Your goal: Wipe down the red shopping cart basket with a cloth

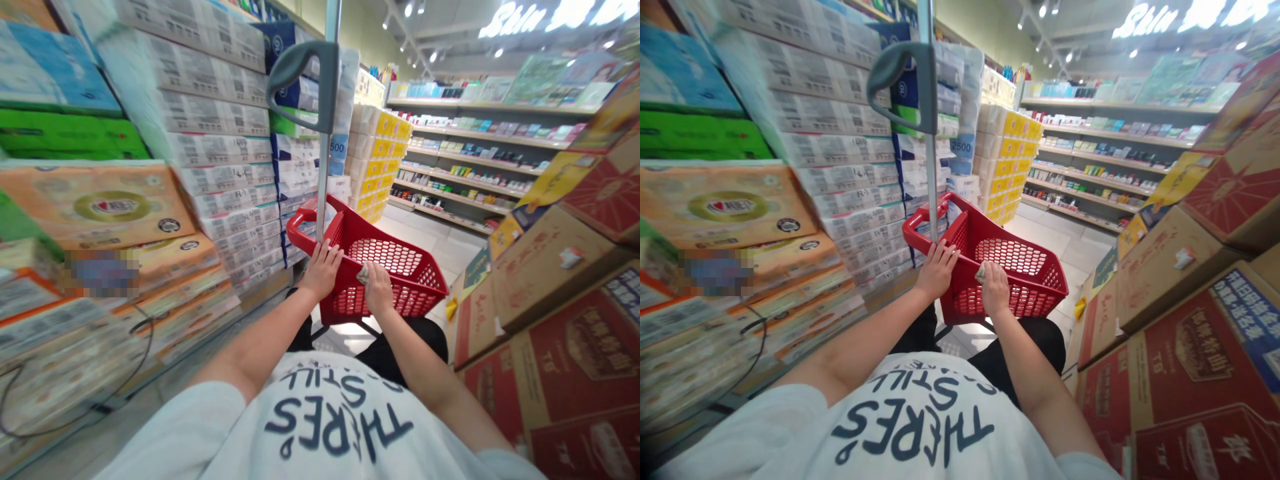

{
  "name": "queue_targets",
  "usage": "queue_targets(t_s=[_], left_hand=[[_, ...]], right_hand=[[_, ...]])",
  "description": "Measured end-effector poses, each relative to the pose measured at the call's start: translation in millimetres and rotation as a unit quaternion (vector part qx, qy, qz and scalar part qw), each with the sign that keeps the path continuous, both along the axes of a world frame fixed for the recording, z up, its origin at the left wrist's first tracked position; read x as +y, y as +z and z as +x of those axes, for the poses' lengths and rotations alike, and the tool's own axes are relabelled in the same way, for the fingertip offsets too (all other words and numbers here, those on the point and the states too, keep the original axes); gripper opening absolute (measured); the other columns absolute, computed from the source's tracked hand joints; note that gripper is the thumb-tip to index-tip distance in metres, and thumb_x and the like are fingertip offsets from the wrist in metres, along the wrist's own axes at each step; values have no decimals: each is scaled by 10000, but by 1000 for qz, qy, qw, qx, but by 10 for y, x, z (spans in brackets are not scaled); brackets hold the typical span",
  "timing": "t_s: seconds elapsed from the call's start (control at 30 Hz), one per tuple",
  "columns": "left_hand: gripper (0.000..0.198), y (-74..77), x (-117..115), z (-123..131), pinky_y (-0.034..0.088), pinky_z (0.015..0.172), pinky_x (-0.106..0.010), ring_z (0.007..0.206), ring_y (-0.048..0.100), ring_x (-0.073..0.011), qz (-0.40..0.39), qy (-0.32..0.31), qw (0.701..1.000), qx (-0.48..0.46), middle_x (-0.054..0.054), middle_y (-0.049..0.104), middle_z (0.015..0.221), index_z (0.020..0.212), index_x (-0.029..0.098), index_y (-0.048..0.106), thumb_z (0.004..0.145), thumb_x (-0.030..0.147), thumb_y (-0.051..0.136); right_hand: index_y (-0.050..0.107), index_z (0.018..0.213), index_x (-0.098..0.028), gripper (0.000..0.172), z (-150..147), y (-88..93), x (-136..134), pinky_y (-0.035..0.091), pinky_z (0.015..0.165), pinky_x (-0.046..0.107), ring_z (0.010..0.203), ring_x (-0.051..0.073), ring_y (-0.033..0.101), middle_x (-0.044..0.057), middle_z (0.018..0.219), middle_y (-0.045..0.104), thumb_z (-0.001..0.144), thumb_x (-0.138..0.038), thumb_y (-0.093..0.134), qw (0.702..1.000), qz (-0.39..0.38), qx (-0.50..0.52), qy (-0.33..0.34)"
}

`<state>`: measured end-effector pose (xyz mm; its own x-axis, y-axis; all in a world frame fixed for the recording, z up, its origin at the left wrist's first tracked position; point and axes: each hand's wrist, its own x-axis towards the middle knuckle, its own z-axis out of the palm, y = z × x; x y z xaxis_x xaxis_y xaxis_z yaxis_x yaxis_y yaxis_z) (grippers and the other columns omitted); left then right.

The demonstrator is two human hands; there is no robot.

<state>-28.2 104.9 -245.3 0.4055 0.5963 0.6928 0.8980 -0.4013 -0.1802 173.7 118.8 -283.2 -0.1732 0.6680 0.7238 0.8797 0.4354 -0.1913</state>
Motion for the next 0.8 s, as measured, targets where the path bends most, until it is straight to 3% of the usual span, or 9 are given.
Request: queue_targets(t_s=[0.1,0.2,0.37,0.43,0.6,0.8], left_hand=[[492,12,40,56,220,1177,-497,1448,150,-291,7,-11,1000,12,-147,338,1508,1350,50,457,867,139,424],[427,35,84,135,253,1164,-478,1419,256,-295,10,-8,1000,6,-186,375,1478,1268,24,530,897,211,427],[433,65,95,140,248,1158,-484,1349,384,-295,2,-25,999,36,-151,518,1379,1308,74,522,902,190,425],[449,62,87,121,248,1159,-474,1342,390,-291,-4,-28,999,40,-135,534,1366,1330,78,505,902,183,423],[458,26,69,131,232,1165,-476,1362,358,-291,-8,-13,999,33,-118,514,1389,1346,92,494,905,175,405],[478,-1,55,138,206,1173,-472,1411,271,-280,-15,-12,999,45,-93,460,1441,1375,103,459,905,156,387]], right_hand=[[589,1175,-132,378,-45,26,39,407,982,381,1107,228,520,121,1140,628,843,-124,410,1000,-3,29,3],[639,1101,-146,333,-171,104,104,431,980,371,1087,219,545,119,1101,650,858,-125,413,999,-25,29,17],[456,1364,-88,513,-311,-59,78,309,1137,428,1406,217,264,154,1443,421,872,-41,319,997,41,5,64],[425,1391,-99,541,-316,-125,59,300,1146,446,1424,215,226,150,1462,400,866,-30,315,997,39,9,71],[447,1373,-73,501,-332,-50,79,345,1129,423,1360,221,354,178,1404,461,877,-81,380,997,16,33,75],[440,1384,-88,503,-329,-37,82,325,1145,434,1386,216,311,163,1401,472,889,-61,354,995,54,-4,84]])
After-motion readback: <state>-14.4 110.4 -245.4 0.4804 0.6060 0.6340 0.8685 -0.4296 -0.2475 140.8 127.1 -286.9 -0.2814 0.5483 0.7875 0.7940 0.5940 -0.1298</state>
